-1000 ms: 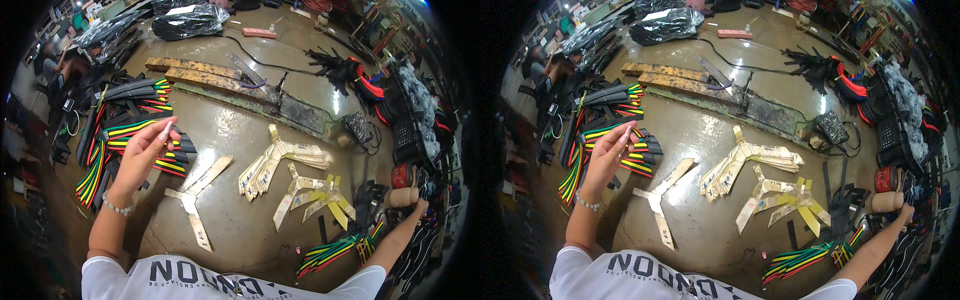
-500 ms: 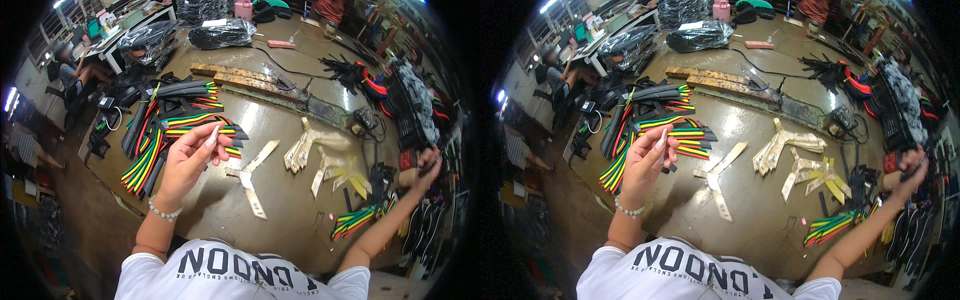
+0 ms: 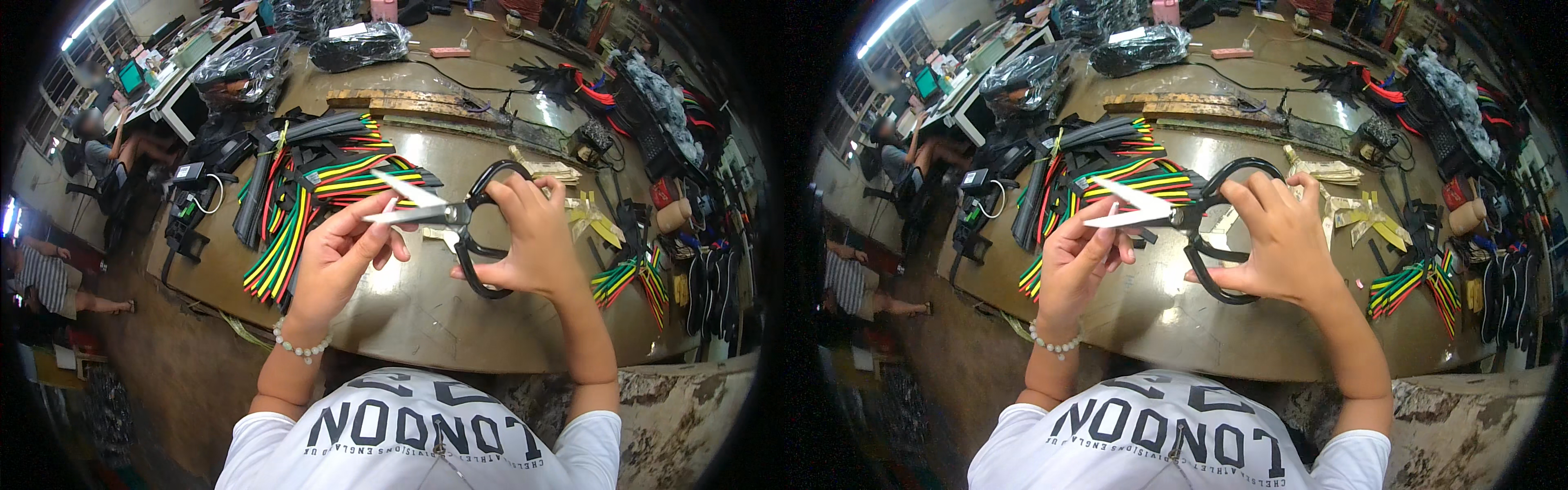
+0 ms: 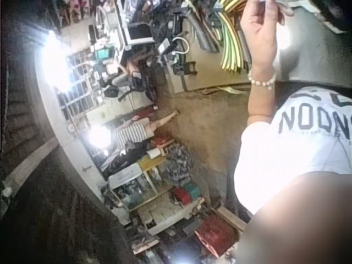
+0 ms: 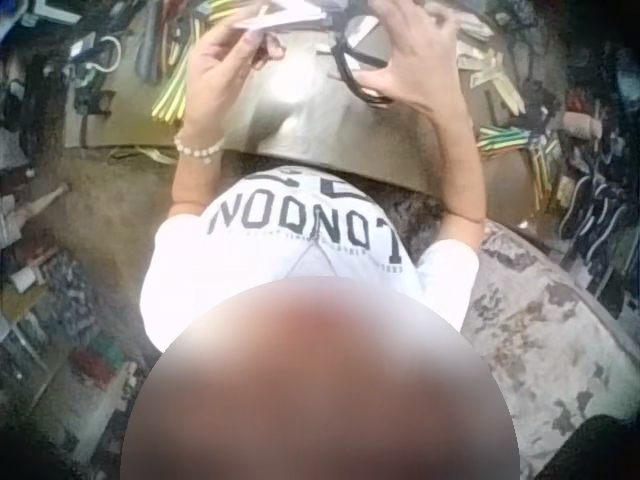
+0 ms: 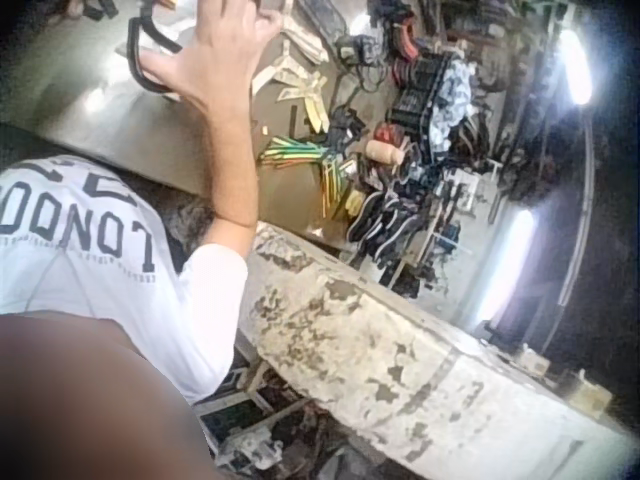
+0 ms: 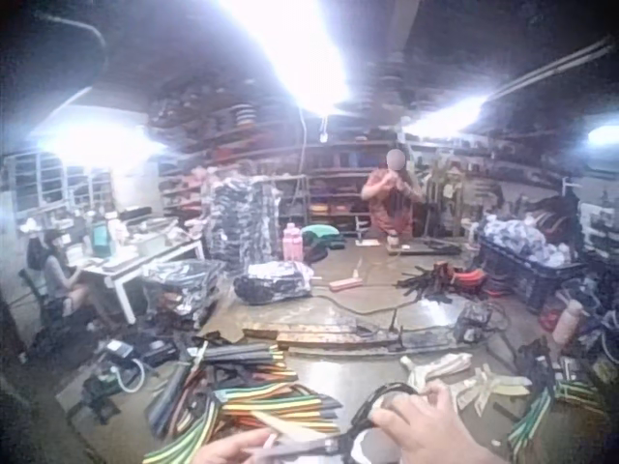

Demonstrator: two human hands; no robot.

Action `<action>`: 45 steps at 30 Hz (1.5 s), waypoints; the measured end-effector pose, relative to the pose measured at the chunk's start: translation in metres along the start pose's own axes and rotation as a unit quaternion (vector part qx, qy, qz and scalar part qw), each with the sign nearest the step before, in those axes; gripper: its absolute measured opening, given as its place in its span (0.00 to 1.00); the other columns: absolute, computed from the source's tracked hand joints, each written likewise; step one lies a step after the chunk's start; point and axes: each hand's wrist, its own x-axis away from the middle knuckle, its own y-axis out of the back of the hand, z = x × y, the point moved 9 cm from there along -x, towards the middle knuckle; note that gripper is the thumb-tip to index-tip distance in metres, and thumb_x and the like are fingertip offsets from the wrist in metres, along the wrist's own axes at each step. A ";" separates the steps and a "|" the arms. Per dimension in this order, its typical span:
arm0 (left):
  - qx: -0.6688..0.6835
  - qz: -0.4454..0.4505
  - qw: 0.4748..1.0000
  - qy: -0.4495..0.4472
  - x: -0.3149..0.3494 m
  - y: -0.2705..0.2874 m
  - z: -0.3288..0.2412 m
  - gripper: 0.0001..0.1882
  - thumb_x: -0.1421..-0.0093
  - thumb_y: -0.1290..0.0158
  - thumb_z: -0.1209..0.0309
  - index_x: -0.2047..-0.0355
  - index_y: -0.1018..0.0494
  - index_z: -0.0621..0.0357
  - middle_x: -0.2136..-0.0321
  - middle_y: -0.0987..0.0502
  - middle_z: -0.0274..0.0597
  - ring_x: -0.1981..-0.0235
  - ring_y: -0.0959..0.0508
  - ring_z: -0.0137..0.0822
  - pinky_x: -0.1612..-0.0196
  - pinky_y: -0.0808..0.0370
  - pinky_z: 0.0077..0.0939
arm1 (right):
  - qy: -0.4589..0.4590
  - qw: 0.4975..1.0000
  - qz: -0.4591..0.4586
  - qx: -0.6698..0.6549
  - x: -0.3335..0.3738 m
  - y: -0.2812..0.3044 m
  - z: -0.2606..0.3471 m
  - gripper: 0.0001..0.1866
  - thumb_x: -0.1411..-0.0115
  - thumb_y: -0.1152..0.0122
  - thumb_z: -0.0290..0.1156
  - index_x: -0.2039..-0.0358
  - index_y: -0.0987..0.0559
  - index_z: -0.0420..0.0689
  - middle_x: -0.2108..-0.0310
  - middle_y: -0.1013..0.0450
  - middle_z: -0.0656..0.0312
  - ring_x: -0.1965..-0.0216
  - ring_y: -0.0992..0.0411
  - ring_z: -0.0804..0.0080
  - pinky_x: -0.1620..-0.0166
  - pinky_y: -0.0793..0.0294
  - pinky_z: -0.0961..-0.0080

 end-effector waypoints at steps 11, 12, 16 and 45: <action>0.000 0.000 1.000 -0.012 0.027 0.006 -0.007 0.18 0.34 0.51 0.73 0.45 0.33 0.69 0.60 0.23 0.42 0.65 0.23 0.28 0.68 0.32 0.18 | 0.028 0.989 -0.019 0.144 0.021 0.014 0.039 0.33 0.65 0.26 0.55 0.66 0.27 0.45 0.71 0.31 0.65 0.69 0.32 0.67 0.53 0.43 0.61; 0.001 -0.007 1.000 -0.010 0.028 0.007 -0.007 0.18 0.34 0.52 0.73 0.45 0.33 0.69 0.61 0.23 0.42 0.65 0.23 0.28 0.68 0.32 0.18 | 0.029 0.987 -0.024 0.154 0.022 0.015 0.041 0.32 0.64 0.27 0.56 0.66 0.26 0.46 0.71 0.31 0.65 0.71 0.32 0.68 0.53 0.43 0.60; -0.002 -0.022 1.000 -0.010 0.035 0.006 -0.010 0.19 0.33 0.52 0.72 0.45 0.33 0.69 0.66 0.22 0.41 0.66 0.25 0.25 0.67 0.33 0.17 | 0.042 0.983 -0.036 0.176 0.025 0.020 0.050 0.28 0.62 0.30 0.56 0.67 0.24 0.49 0.72 0.32 0.66 0.74 0.32 0.70 0.52 0.42 0.60; 0.120 -0.010 0.986 0.112 0.034 0.017 0.064 0.14 0.31 0.56 0.64 0.55 0.29 0.63 0.70 0.26 0.34 0.72 0.30 0.21 0.67 0.34 0.13 | -0.712 0.612 0.090 0.331 0.323 0.078 -0.260 0.25 0.39 0.47 0.51 0.56 0.23 0.41 0.55 0.25 0.48 0.53 0.27 0.50 0.46 0.45 0.36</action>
